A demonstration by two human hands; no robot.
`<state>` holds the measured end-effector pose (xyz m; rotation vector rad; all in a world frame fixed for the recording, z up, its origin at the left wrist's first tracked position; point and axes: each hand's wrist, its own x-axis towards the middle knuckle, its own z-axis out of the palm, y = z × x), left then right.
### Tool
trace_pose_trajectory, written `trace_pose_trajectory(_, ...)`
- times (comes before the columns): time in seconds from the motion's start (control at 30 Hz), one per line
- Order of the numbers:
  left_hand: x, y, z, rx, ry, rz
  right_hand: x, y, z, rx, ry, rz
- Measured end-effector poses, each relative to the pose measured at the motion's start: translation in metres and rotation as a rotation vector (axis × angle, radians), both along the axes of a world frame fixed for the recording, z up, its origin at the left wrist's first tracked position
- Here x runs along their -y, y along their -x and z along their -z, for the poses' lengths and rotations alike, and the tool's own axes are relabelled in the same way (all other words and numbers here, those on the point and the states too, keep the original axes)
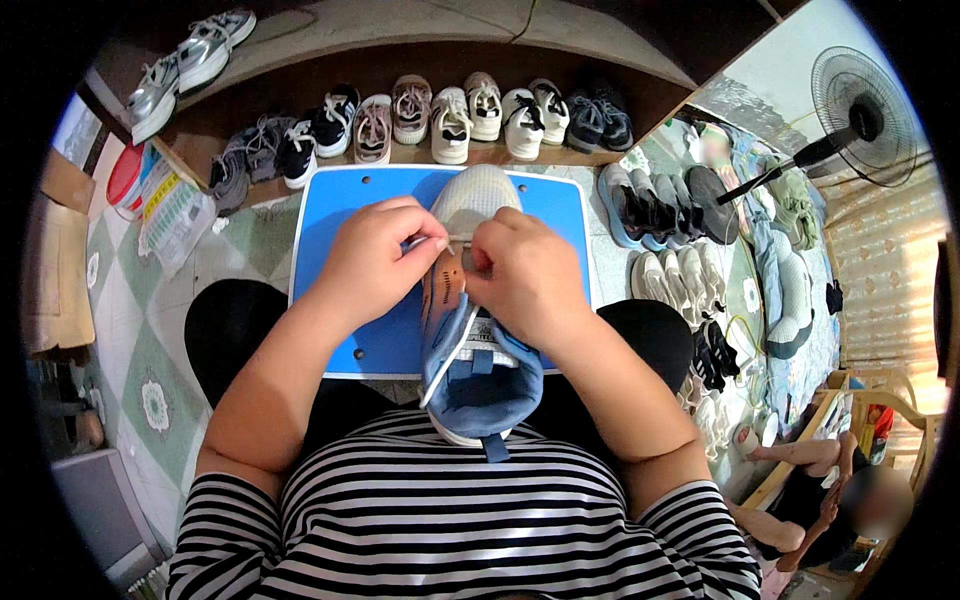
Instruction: The person laces a sneaker with white laces by hand while sitting on a mat on the floor near a shoe rack.
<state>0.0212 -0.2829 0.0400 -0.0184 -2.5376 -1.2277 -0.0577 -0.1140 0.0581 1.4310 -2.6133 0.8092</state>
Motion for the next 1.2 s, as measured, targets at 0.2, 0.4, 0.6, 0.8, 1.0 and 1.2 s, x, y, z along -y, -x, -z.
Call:
trace_pose_trajectory(0.2, -0.006, -0.001, -0.003, 0.028, 0.114, -0.003, 0.006, 0.001, 0.004, -0.116, -0.083, 0.020)
trace_pose_trajectory(0.4, -0.010, -0.003, 0.003, -0.027, 0.057, -0.028, 0.007, 0.001, 0.016, -0.181, 0.063, 0.028)
trace_pose_trajectory(0.6, -0.004, -0.004, 0.004, 0.047, -0.139, -0.059, 0.003, 0.003, 0.015, -0.101, 0.142, -0.038)
trace_pose_trajectory(0.8, -0.005, -0.006, 0.009, -0.016, -0.111, -0.019, 0.001, 0.004, 0.015, -0.092, 0.201, -0.066)
trace_pose_trajectory(1.0, -0.017, -0.025, -0.019, 0.051, 0.109, 0.079, -0.008, 0.014, 0.015, -0.106, 0.191, -0.222)
trace_pose_trajectory(1.2, -0.033, -0.035, -0.028, 0.177, 0.321, 0.017, -0.007, 0.020, 0.015, -0.113, 0.190, -0.292)
